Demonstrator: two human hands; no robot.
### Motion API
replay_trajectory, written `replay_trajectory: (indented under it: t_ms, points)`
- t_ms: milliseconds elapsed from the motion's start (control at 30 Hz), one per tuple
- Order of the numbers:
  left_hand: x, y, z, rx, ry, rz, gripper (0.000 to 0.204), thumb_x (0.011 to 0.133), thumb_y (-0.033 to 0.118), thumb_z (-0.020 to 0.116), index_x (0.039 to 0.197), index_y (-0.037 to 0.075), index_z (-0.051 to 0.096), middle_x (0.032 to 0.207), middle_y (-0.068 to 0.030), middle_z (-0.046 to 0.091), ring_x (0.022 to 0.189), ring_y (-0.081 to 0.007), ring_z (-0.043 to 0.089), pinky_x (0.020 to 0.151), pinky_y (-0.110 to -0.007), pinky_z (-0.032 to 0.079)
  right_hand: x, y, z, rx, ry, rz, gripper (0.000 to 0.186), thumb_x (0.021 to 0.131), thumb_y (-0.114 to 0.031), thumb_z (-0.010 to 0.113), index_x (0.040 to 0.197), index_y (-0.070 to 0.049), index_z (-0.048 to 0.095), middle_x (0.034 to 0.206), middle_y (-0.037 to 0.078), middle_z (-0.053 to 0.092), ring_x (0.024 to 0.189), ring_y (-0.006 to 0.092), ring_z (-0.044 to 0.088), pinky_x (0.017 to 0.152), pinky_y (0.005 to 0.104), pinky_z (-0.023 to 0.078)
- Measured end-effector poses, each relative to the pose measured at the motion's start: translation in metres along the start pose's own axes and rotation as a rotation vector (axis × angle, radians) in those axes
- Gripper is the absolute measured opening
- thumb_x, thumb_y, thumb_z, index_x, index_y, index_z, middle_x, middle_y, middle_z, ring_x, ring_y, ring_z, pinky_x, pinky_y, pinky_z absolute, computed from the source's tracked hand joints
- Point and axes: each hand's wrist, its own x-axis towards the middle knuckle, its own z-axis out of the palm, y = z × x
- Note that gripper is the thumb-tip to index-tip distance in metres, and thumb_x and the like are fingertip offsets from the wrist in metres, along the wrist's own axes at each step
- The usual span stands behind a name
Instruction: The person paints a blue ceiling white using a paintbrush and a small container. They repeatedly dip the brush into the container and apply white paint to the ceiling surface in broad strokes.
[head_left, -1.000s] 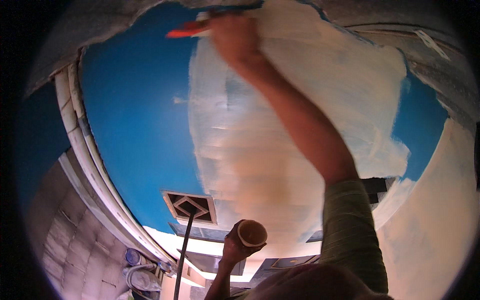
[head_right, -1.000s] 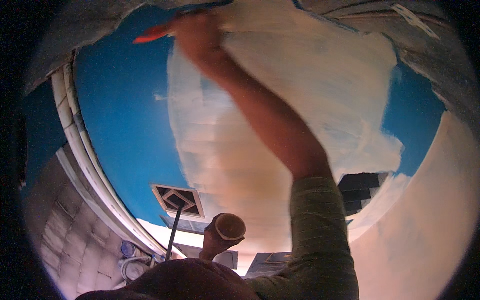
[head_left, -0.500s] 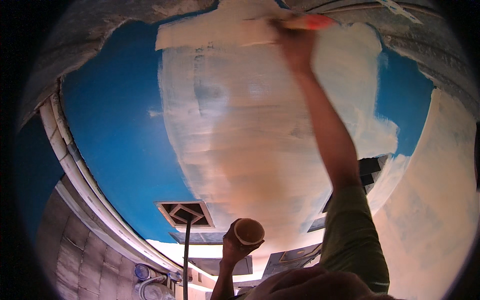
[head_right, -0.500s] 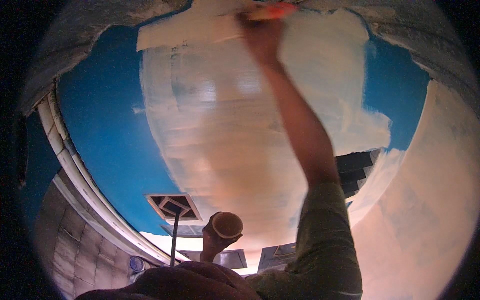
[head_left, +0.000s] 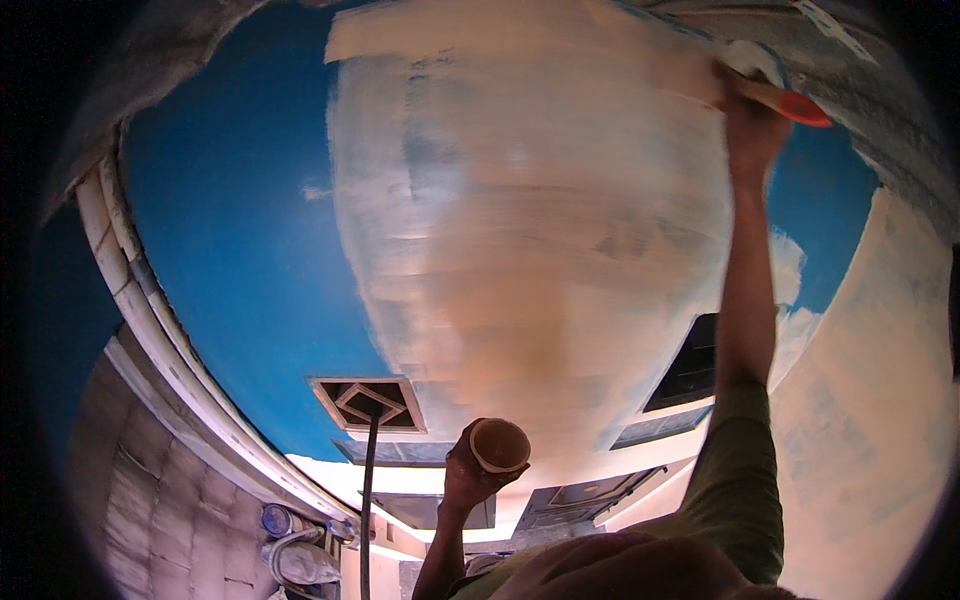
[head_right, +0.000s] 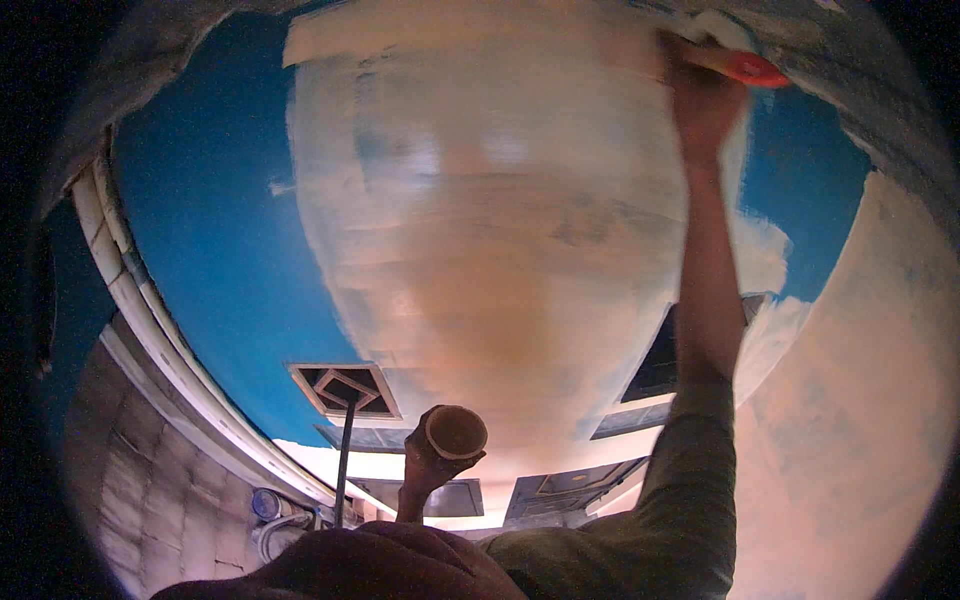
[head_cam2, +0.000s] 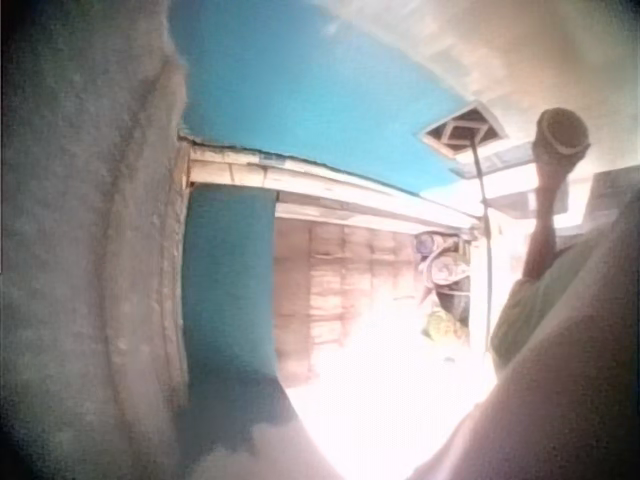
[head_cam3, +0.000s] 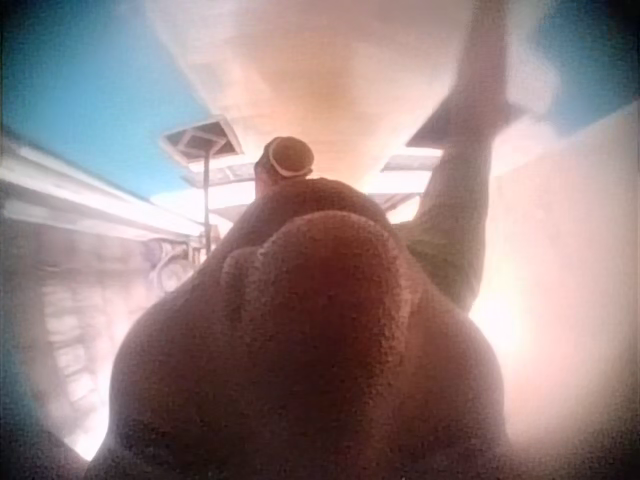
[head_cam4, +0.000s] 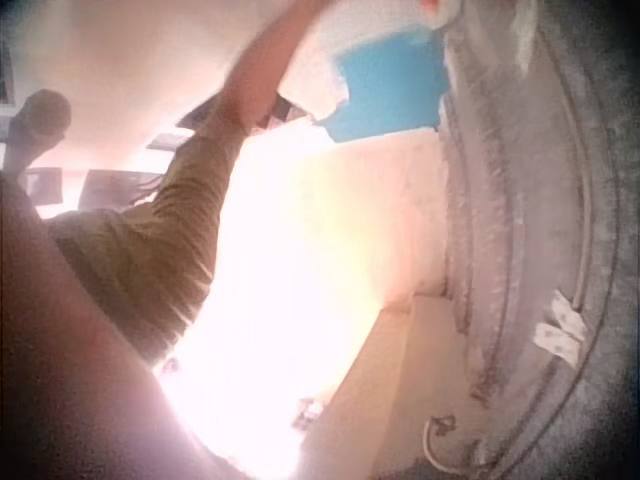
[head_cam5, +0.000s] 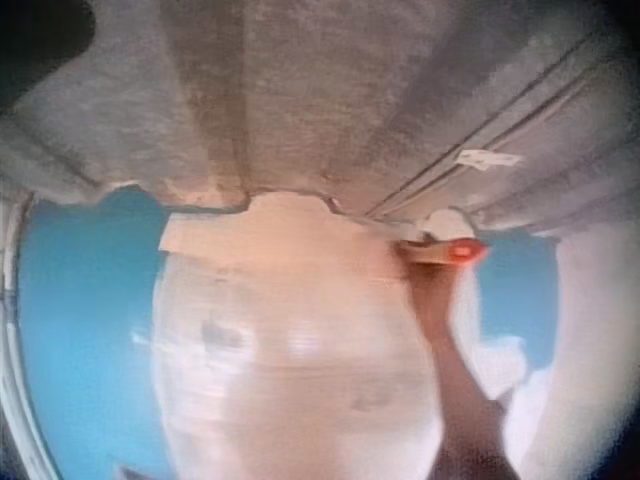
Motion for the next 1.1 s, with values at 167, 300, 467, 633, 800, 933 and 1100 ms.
replay_trajectory:
  t_ms: [167,300,467,633,800,933,1100]
  points:
    - [-0.004,0.005,0.001,0.033,-0.013,-0.023,0.072,0.051,0.026,0.085,0.108,0.002,0.048,0.095,-0.0143,0.061,0.086,-0.0243,0.062,0.075,-0.035,0.052,-0.024,-0.121,0.156,0.579,-0.040,0.049,0.017,0.078,-0.018,0.065,0.079,-0.002,0.059,0.070,0.005,0.058,0.062,0.0160,0.055,0.056,0.0278,0.044]
    - [-0.002,0.007,0.012,0.014,-0.014,-0.012,0.068,0.051,0.021,0.085,0.106,0.003,0.049,0.095,-0.0123,0.061,0.084,-0.0233,0.062,0.073,-0.033,0.052,-0.020,-0.150,0.223,0.476,-0.089,0.150,0.017,0.076,-0.014,0.064,0.076,-0.003,0.051,0.072,0.009,0.053,0.069,0.0235,0.052,0.064,0.0357,0.040]
    - [0.005,0.009,0.025,0.020,-0.063,-0.035,0.068,0.051,0.022,0.085,0.107,0.003,0.049,0.094,-0.0126,0.061,0.084,-0.0240,0.062,0.072,-0.034,0.052,-0.025,-0.105,0.243,0.110,0.135,0.115,0.021,0.069,-0.022,0.068,0.077,-0.005,0.058,0.071,0.009,0.059,0.071,0.0284,0.055,0.073,0.0387,0.039]
    - [0.007,0.007,0.024,0.034,-0.079,-0.038,0.075,0.050,0.025,0.085,0.110,0.002,0.047,0.096,-0.0147,0.061,0.087,-0.0251,0.062,0.075,-0.036,0.052,-0.018,-0.005,0.107,0.157,0.283,0.183,0.019,0.070,-0.013,0.069,0.078,-0.002,0.055,0.071,0.007,0.057,0.067,0.0217,0.055,0.064,0.0332,0.044]
    - [0.013,0.002,0.034,0.008,-0.157,0.007,0.071,0.052,0.022,0.084,0.110,0.004,0.047,0.096,-0.0131,0.061,0.086,-0.0257,0.062,0.073,-0.035,0.052,0.000,0.081,-0.098,-0.110,0.491,0.115,0.019,0.072,-0.004,0.069,0.080,0.001,0.052,0.072,0.004,0.054,0.064,0.0150,0.054,0.056,0.0277,0.049]
    - [0.011,0.005,0.038,-0.019,-0.162,-0.027,0.073,0.052,0.023,0.085,0.111,0.004,0.046,0.097,-0.0129,0.061,0.088,-0.0260,0.062,0.074,-0.035,0.052,0.000,0.093,-0.153,-0.739,0.136,0.045,0.020,0.071,-0.013,0.070,0.079,0.003,0.061,0.072,0.008,0.062,0.062,0.0167,0.061,0.053,0.0293,0.053]
    - [-0.004,-0.004,0.033,0.072,-0.104,-0.017,0.073,0.051,0.026,0.085,0.109,0.003,0.047,0.099,-0.0129,0.060,0.089,-0.0260,0.061,0.075,-0.036,0.052,-0.018,0.036,-0.037,0.003,0.137,-0.017,0.015,0.072,-0.006,0.069,0.079,0.005,0.062,0.070,0.010,0.063,0.060,0.0156,0.061,0.053,0.0286,0.054]
